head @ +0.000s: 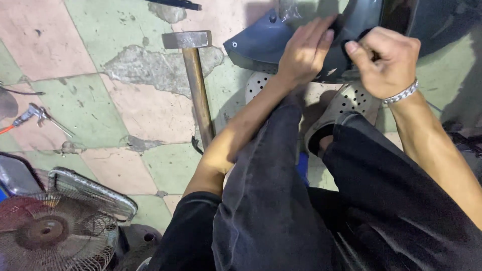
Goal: The person sits on a low stool with a motorcycle front fairing panel across their lap. They align the panel with the motorcycle, press its mounting tabs into place, insert screws by hand, and drive a screw with a screwdriver while holding the panel steady.
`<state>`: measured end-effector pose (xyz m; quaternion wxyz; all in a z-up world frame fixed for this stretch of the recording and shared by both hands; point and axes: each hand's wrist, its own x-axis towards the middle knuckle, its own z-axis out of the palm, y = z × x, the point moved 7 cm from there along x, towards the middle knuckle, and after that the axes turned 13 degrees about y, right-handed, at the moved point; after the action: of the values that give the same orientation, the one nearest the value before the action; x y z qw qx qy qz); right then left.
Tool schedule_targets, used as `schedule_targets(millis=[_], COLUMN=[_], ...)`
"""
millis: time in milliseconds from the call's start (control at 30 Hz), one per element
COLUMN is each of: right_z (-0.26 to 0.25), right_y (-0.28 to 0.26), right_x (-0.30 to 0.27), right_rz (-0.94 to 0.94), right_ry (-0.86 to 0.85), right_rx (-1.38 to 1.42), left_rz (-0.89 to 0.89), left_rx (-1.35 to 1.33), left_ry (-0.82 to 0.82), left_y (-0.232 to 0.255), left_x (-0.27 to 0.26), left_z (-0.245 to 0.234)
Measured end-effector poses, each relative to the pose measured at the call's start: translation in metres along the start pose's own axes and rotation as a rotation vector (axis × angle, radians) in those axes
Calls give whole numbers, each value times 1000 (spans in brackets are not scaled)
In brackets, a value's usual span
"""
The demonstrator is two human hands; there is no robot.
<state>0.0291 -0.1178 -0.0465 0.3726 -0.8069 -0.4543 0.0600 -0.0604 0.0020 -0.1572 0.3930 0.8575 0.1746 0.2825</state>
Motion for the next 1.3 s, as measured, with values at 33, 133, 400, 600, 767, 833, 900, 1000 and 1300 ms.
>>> schedule_targets(millis=[33, 133, 400, 600, 767, 833, 900, 1000, 1300], right_z=[-3, -2, -34, 4, 3, -13, -44, -70, -24], right_y=[4, 31, 10, 7, 8, 24, 24, 9, -4], right_x=[-1, -14, -21, -45, -34, -40, -23, -1, -54], right_rz=[83, 234, 149, -37, -66, 32, 119, 89, 304], right_ry=[20, 47, -74, -142, -148, -47, 43, -72, -56], right_rx=[121, 323, 127, -894, -252, -54, 142, 93, -60], left_rz=[-63, -118, -117, -113, -146, -145, -150, -137, 953], left_rx=[-60, -128, -156, -116, -136, -134, -133, -115, 303], left_ry=[-10, -25, -20, 0, -33, -32, -15, -22, -761], left_y=[4, 11, 13, 11, 7, 2, -1, 4, 118], left_x=[7, 14, 16, 13, 13, 7, 8, 7, 72], left_z=[-5, -10, -9, -5, -4, -2, 2, -3, -21])
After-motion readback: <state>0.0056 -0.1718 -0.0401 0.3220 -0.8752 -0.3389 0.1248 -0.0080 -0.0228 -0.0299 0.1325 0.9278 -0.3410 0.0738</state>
